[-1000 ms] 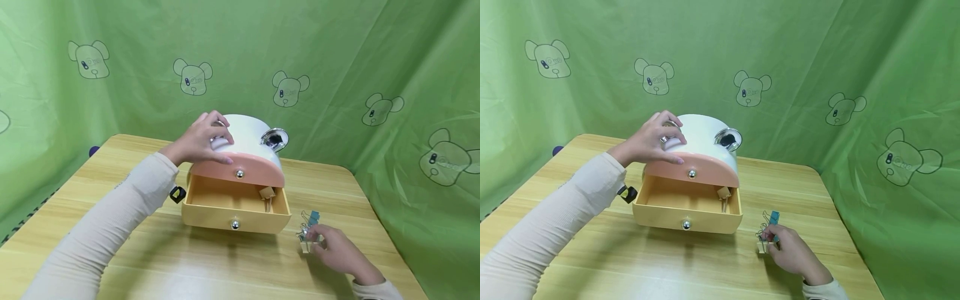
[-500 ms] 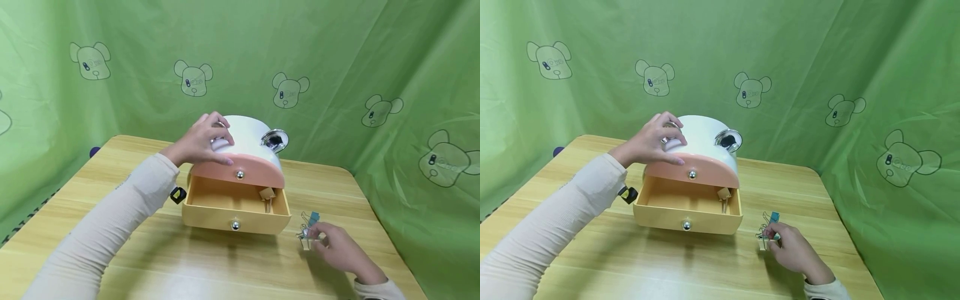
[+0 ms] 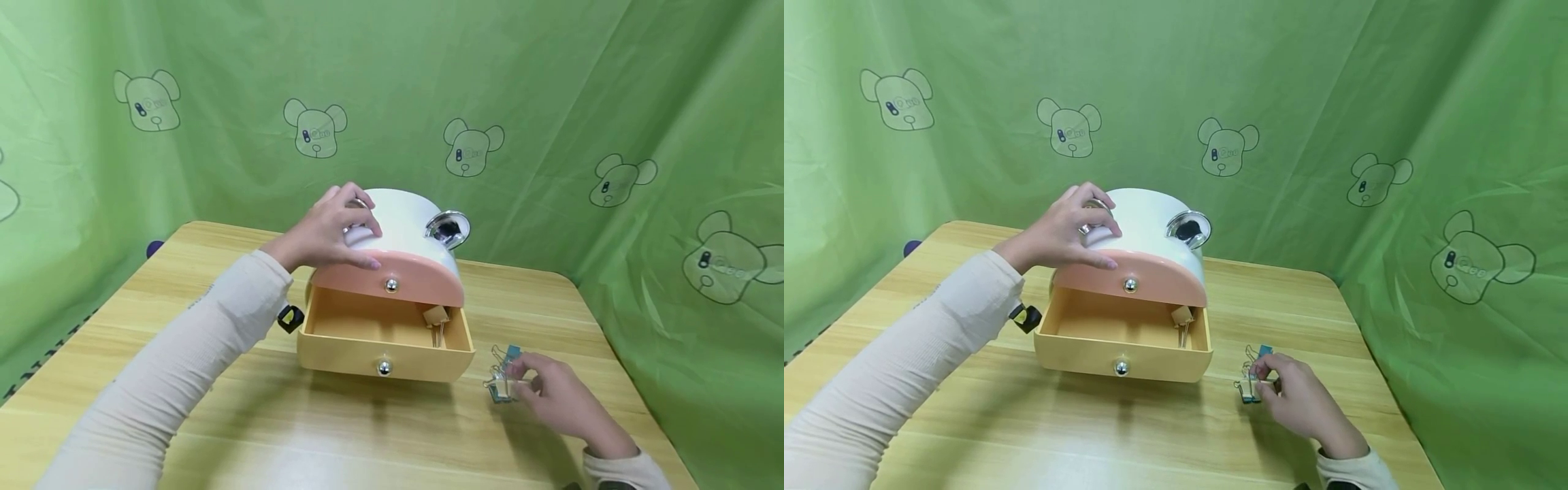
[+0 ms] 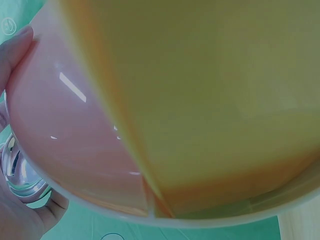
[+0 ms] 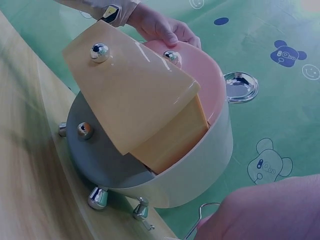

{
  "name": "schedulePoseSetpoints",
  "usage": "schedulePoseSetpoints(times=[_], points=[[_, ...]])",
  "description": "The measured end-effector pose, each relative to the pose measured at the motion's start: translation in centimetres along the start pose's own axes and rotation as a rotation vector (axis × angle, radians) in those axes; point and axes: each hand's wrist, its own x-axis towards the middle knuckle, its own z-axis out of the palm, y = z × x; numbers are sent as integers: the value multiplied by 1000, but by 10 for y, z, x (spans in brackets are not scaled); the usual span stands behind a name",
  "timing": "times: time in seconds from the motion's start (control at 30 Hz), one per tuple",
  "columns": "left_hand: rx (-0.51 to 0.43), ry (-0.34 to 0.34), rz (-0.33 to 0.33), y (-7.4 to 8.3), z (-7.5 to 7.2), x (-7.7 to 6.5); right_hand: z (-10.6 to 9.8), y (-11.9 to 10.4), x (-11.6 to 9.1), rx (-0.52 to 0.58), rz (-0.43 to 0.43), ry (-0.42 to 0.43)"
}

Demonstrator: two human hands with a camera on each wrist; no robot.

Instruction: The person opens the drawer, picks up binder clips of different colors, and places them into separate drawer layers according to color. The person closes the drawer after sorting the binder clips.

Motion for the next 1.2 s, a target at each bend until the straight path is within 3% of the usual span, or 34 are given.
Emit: schedulePoseSetpoints(times=[0.23, 0.77, 1.2], points=[[3, -2, 0, 0, 0, 0, -4, -2, 1, 1, -20, 49], [-5, 10, 10, -1, 1, 0, -7, -5, 4, -75, -178, 221], [-8, 5, 3, -1, 1, 0, -13, -12, 5, -80, -162, 253]])
